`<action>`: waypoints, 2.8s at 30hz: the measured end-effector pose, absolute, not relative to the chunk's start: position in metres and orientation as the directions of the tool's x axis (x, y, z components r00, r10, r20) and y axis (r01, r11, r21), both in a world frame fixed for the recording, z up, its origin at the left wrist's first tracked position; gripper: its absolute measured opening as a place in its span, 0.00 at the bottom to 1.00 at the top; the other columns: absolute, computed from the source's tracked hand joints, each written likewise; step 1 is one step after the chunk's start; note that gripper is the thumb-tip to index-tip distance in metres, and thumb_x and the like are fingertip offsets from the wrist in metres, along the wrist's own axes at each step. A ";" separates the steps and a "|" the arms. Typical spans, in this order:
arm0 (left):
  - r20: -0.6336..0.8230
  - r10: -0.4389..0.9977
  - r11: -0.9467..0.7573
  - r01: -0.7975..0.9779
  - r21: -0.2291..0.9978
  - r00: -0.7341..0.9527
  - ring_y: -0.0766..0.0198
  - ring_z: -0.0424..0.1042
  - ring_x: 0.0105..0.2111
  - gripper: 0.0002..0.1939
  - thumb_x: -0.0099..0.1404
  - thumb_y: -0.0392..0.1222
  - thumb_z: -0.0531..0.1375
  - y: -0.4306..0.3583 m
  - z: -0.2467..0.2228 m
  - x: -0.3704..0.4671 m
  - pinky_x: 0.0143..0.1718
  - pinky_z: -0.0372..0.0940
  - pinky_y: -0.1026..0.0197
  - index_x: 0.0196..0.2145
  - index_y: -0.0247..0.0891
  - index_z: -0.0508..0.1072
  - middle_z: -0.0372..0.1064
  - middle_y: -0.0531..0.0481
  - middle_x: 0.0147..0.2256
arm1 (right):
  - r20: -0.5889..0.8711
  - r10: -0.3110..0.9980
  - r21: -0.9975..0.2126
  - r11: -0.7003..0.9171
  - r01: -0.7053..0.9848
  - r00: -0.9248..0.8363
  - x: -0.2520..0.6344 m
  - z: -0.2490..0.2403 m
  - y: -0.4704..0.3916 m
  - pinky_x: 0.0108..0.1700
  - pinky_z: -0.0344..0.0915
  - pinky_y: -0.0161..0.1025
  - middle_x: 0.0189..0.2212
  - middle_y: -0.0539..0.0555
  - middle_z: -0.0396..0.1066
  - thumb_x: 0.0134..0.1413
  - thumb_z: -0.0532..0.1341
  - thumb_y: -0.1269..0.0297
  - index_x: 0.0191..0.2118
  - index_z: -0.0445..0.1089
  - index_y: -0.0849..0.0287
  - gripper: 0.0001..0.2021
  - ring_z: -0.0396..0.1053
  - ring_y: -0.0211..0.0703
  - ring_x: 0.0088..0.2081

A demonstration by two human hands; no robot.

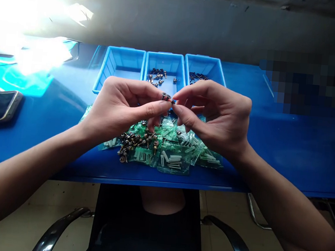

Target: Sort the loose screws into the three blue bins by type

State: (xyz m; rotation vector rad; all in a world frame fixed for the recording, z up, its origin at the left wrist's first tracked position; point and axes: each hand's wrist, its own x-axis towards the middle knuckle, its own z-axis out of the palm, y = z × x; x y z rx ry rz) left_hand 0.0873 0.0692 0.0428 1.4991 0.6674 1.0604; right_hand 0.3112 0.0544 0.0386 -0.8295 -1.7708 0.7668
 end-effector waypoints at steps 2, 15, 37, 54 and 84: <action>0.241 0.863 -0.210 -0.118 0.970 0.445 0.68 0.76 0.25 0.03 0.69 0.35 0.73 0.069 0.043 0.087 0.27 0.77 0.67 0.37 0.42 0.87 0.77 0.53 0.26 | 0.521 0.806 -0.799 0.576 0.169 -0.282 0.312 0.039 0.055 0.26 0.77 0.38 0.36 0.48 0.79 0.64 0.72 0.68 0.43 0.81 0.52 0.04 0.78 0.38 0.31; 0.209 0.881 -0.197 -0.072 0.978 0.424 0.67 0.76 0.25 0.02 0.69 0.40 0.75 0.071 0.042 0.084 0.28 0.76 0.64 0.37 0.42 0.86 0.77 0.50 0.27 | 0.526 0.814 -0.819 0.563 0.110 -0.246 0.313 0.039 0.057 0.25 0.75 0.37 0.36 0.48 0.78 0.67 0.74 0.61 0.44 0.78 0.52 0.06 0.76 0.35 0.28; 0.237 0.906 -0.237 -0.044 0.971 0.350 0.69 0.75 0.22 0.06 0.66 0.43 0.77 0.074 0.041 0.086 0.25 0.74 0.68 0.36 0.39 0.87 0.78 0.51 0.26 | 0.579 0.781 -0.719 0.624 0.306 -0.234 0.319 0.043 0.062 0.28 0.75 0.40 0.40 0.51 0.81 0.68 0.71 0.63 0.48 0.81 0.52 0.05 0.77 0.39 0.32; 0.264 0.866 -0.335 0.101 0.937 0.424 0.67 0.73 0.24 0.12 0.62 0.51 0.80 0.068 0.048 0.089 0.25 0.70 0.62 0.33 0.43 0.87 0.77 0.51 0.27 | 0.467 0.829 -0.801 0.544 0.251 -0.307 0.310 0.036 0.055 0.28 0.76 0.37 0.35 0.51 0.79 0.67 0.71 0.61 0.41 0.79 0.55 0.05 0.75 0.39 0.32; 0.301 0.903 -0.300 -0.053 0.952 0.305 0.70 0.72 0.21 0.03 0.66 0.35 0.74 0.077 0.040 0.085 0.22 0.71 0.67 0.33 0.40 0.87 0.75 0.51 0.25 | 0.536 0.830 -0.833 0.550 0.062 -0.152 0.313 0.041 0.058 0.21 0.77 0.42 0.35 0.47 0.82 0.61 0.77 0.53 0.41 0.81 0.46 0.09 0.80 0.44 0.29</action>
